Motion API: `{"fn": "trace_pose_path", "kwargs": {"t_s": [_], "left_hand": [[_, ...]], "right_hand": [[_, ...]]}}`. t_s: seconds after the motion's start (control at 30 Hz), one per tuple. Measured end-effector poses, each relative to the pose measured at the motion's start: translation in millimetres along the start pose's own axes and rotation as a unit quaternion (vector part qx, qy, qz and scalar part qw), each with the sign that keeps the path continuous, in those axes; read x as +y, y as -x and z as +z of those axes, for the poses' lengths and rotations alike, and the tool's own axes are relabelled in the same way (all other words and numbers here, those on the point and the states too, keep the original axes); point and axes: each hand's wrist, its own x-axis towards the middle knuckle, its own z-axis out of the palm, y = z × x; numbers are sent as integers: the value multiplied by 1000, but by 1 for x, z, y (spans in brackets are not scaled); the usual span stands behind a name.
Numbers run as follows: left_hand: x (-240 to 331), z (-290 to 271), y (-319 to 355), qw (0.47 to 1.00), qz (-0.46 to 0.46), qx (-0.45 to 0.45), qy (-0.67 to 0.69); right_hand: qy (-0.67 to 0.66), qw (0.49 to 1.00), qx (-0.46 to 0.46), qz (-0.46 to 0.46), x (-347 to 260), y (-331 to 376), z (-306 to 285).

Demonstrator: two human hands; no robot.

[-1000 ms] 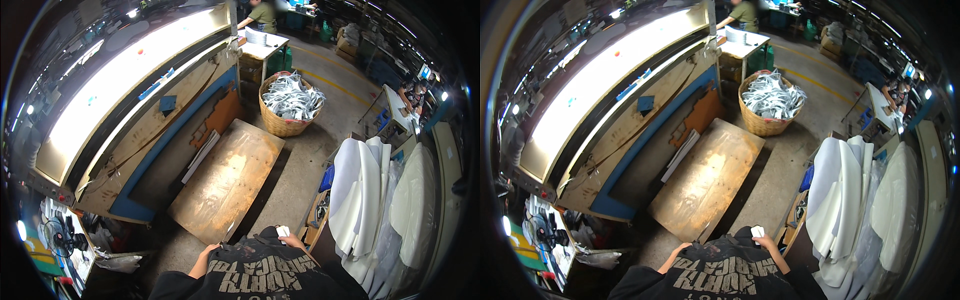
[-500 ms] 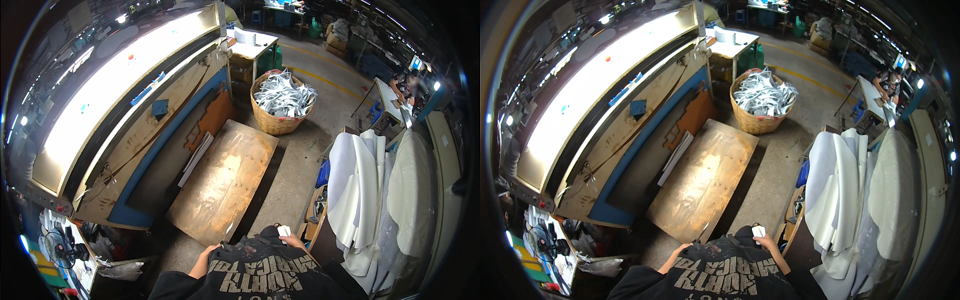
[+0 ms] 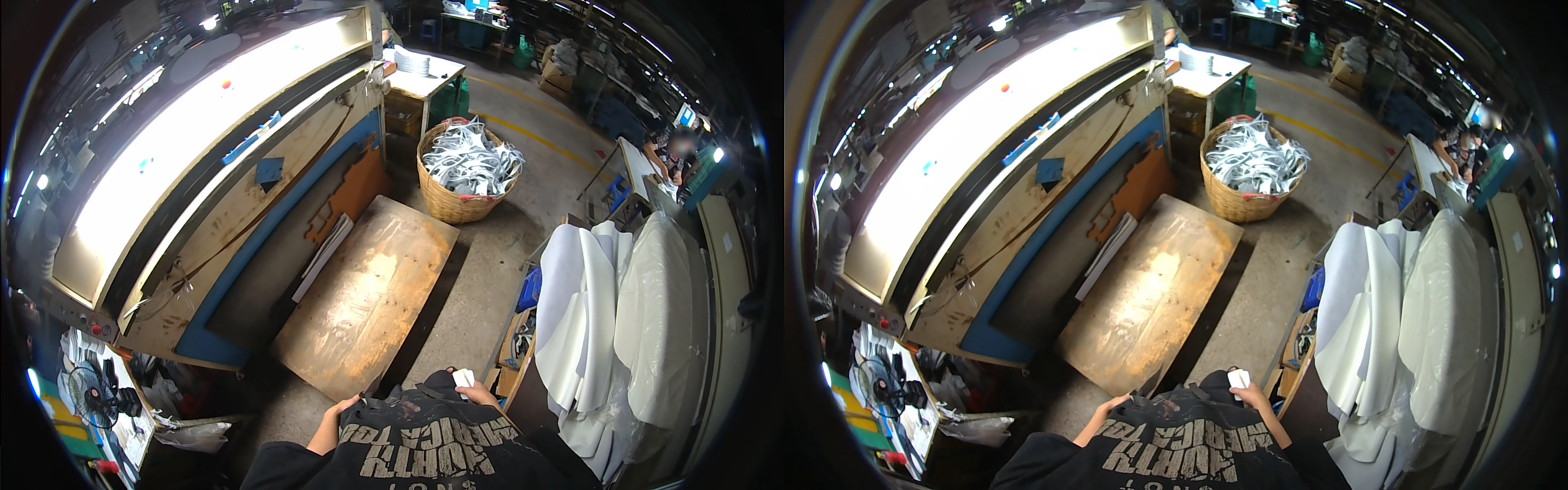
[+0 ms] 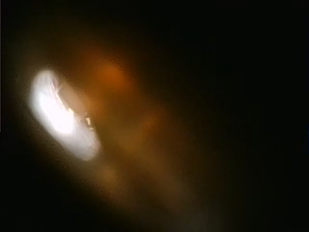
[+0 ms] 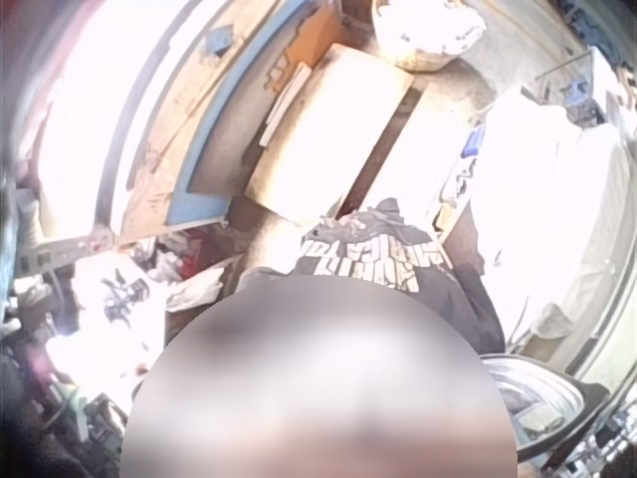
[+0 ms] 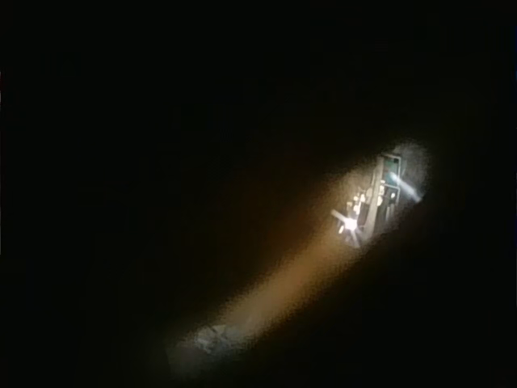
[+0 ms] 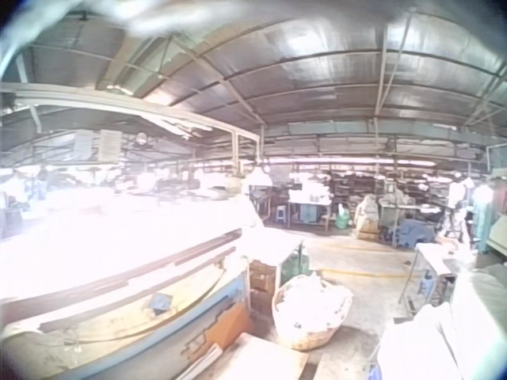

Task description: The person repeatedly picks up stacks of white shoe insoles from a table and places them into a green plastic bag. The person also writes on a paper document with a pencil and places the document into the bag. The person then places the bag on the floor.

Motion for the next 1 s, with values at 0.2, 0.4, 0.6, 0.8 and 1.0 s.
{"fn": "trace_pose_path", "kwargs": {"t_s": [0.2, 0.4, 0.6, 0.8, 1.0], "left_hand": [[-4, 5, -17, 973, 176, 50, -144], [10, 11, -13, 984, 33, 166, -54], [3, 13, -13, 976, 44, 184, 110], [-19, 10, -41, 954, 10, 48, 297], [-18, 12, -37, 958, -2, 51, 282]], "right_hand": [[23, 999, 20, 15, 4, -6, 3], [-11, 1000, 4, -16, 8, -4, 3], [6, 1000, 13, -9, 4, 0, 3], [-26, 1000, 1, 7, -9, 21, -2], [14, 1000, 26, -4, -13, 26, -2]]}}
